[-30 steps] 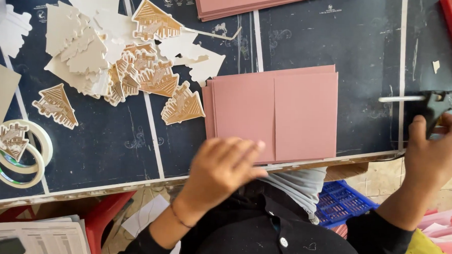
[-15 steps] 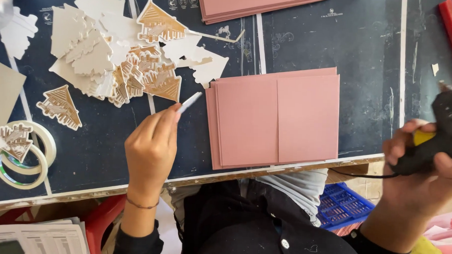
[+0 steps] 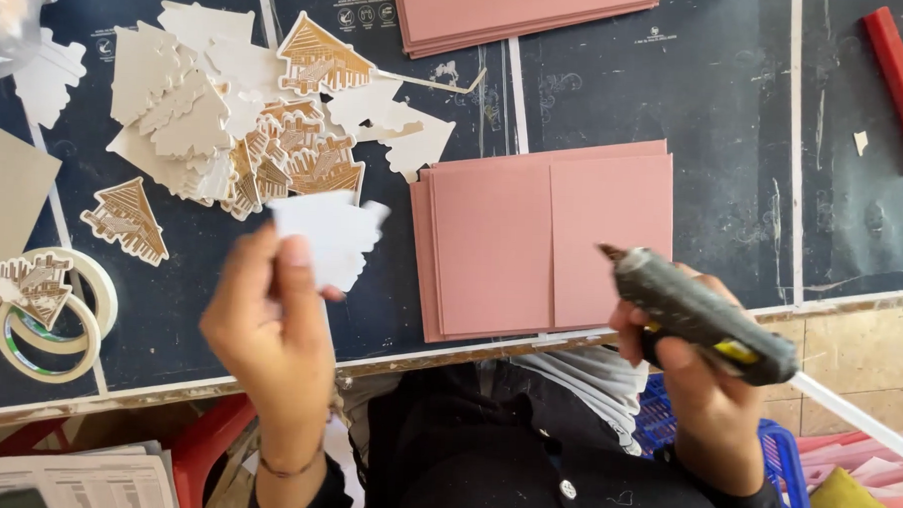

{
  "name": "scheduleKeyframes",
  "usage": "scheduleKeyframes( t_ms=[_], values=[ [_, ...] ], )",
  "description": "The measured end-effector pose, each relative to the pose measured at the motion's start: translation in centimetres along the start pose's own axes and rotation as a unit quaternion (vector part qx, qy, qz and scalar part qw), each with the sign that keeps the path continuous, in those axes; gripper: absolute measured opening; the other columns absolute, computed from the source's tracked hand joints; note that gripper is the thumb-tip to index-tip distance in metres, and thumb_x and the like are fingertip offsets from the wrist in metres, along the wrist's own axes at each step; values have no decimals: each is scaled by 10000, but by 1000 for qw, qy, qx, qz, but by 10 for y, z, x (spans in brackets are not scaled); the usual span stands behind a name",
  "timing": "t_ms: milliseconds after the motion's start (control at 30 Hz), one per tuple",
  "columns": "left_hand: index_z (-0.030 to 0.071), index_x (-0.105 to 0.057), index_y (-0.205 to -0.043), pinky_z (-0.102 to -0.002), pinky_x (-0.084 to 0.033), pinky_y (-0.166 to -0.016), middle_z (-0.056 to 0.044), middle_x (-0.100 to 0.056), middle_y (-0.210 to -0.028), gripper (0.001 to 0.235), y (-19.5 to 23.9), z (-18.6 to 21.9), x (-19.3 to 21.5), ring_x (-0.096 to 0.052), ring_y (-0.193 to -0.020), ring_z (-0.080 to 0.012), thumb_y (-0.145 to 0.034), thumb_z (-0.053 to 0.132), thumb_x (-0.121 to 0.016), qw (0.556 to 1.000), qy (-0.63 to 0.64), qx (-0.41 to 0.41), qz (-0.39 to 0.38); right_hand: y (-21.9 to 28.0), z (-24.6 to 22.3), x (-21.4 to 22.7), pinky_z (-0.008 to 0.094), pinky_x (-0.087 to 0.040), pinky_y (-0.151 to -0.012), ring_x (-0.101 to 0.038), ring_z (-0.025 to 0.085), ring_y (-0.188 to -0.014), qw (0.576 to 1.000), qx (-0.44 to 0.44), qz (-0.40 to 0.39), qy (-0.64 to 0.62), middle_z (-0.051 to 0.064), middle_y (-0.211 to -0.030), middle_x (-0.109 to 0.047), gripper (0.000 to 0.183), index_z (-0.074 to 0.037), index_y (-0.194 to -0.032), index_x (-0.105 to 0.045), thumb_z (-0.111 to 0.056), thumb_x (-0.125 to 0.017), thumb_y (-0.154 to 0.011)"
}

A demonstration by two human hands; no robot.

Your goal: The person uses a hot glue gun to apply adhesive to white paper cutouts shaped like houses and presses them onto pink folded cards. They repeat this process for multiple cards, stacking the finished items on the table.

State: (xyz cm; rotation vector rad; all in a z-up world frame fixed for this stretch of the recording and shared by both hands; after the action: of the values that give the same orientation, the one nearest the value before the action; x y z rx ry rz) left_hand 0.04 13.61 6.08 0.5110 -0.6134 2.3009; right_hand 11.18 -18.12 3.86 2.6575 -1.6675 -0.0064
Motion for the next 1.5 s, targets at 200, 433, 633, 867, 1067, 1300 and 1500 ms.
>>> scheduleKeyframes(
  t_ms=[200,433,633,867,1067,1300,1500],
  values=[
    [-14,-770,-1123,-208,-579,-522,-131,-827,-884,246,7,52,-37,-841,-706,-175,-1046,206,-692,994,75,-6,-73,-24,-43,-33,276,-584,-708,-710,162,-743,982,55,-30,179,40,-829,-740,461,-53,-918,-650,-509,-630,-978],
    [-8,-718,-1252,-269,-632,-631,-152,-833,-1008,213,21,78,-53,-855,-796,-200,-1086,123,-685,990,37,-103,-87,-24,-46,-30,292,-470,-660,-612,193,-679,969,54,-17,242,60,-767,-624,396,-39,-842,-565,-404,-662,-962],
    [-37,-731,-1250,-313,-696,-761,-157,-836,-1105,209,24,87,-57,-865,-945,-251,-1074,74,-719,985,9,-152,-81,-23,-46,-26,283,-439,-649,-581,160,-640,958,42,-10,284,55,-816,-656,361,-47,-854,-579,-380,-653,-972],
    [-22,-731,-1261,-279,-678,-715,-131,-847,-1096,220,25,91,-60,-851,-869,-196,-1067,81,-742,983,11,-163,-84,-23,-46,-24,296,-432,-639,-562,171,-624,944,49,-7,326,45,-806,-637,449,-42,-852,-589,-475,-620,-965],
    [-19,-726,-1275,-285,-684,-726,-130,-845,-1098,219,23,91,-57,-856,-889,-205,-1074,69,-738,984,3,-163,-72,-21,-46,-23,306,-396,-608,-520,173,-587,931,52,-12,361,25,-767,-607,469,-52,-844,-605,-507,-608,-959],
    [-6,-751,-1253,-297,-617,-653,-119,-849,-1112,194,14,89,-53,-817,-814,-185,-1099,104,-714,983,-39,-175,-30,-19,-48,-23,297,-369,-582,-459,165,-570,923,35,-42,380,1,-734,-580,404,-82,-841,-612,-467,-651,-956],
    [5,-740,-1268,-298,-600,-656,-95,-843,-1058,185,11,88,-53,-790,-779,-166,-1115,99,-696,984,-44,-174,-22,-15,-47,-18,292,-351,-556,-424,146,-533,916,20,-37,399,-15,-643,-510,329,-120,-816,-619,-419,-699,-929]
  ],
)
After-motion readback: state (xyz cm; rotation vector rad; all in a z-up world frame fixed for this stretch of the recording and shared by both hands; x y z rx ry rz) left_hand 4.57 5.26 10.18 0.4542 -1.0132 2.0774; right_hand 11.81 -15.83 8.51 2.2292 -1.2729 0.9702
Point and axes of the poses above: each hand's wrist, its own y-axis away from the middle knuckle, its own x-axis out of the back of the hand, z = x × y, the point moved 5 cm from there along -y, towards the middle knuckle
